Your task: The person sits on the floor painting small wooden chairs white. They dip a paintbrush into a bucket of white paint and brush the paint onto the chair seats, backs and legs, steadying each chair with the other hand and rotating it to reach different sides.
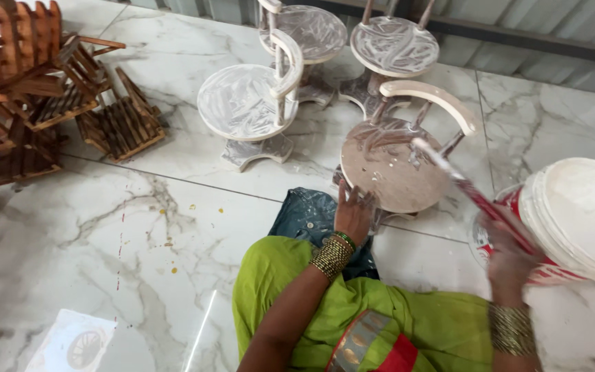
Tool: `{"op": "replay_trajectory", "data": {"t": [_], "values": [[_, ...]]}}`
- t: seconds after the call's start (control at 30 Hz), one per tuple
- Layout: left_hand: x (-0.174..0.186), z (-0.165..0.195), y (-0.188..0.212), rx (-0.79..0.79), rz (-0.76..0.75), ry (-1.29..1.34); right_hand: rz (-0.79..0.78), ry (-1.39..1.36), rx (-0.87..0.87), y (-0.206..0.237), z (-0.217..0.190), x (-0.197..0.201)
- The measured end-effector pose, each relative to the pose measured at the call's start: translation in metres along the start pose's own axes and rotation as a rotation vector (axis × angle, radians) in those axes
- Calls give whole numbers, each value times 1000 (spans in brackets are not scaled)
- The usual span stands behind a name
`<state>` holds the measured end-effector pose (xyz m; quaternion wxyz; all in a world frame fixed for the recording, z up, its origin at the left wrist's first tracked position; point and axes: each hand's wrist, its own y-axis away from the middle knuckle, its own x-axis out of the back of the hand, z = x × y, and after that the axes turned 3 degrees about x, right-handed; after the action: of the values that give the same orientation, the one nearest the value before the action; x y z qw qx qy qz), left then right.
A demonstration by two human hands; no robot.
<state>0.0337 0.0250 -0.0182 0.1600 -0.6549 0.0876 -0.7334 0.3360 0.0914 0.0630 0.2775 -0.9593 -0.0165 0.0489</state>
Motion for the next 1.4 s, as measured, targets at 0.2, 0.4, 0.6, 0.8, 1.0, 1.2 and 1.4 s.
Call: {"op": "replay_trajectory", "data": {"t": [0.2, 0.4, 0.6, 0.8, 1.0, 1.2, 1.4], "values": [[10, 5, -2, 12, -10, 14, -191, 149, -13, -19, 7, -99], [13, 10, -1, 19, -33, 20, -416, 296, 31, 16, -3, -99], [12, 13, -3, 27, -44, 27, -455, 344, 38, 6, -11, -77], [15, 10, 0, 34, -71, 26, -494, 293, 100, -35, 19, -117], [11, 11, 0, 36, -13, 14, -593, 312, 40, -13, 16, -105], [6, 13, -2, 28, -45, -14, -605, 381, 55, 1, -18, -39], [20, 12, -1, 16, 2, -21, -485, 367, 6, -26, 0, -58]]}}
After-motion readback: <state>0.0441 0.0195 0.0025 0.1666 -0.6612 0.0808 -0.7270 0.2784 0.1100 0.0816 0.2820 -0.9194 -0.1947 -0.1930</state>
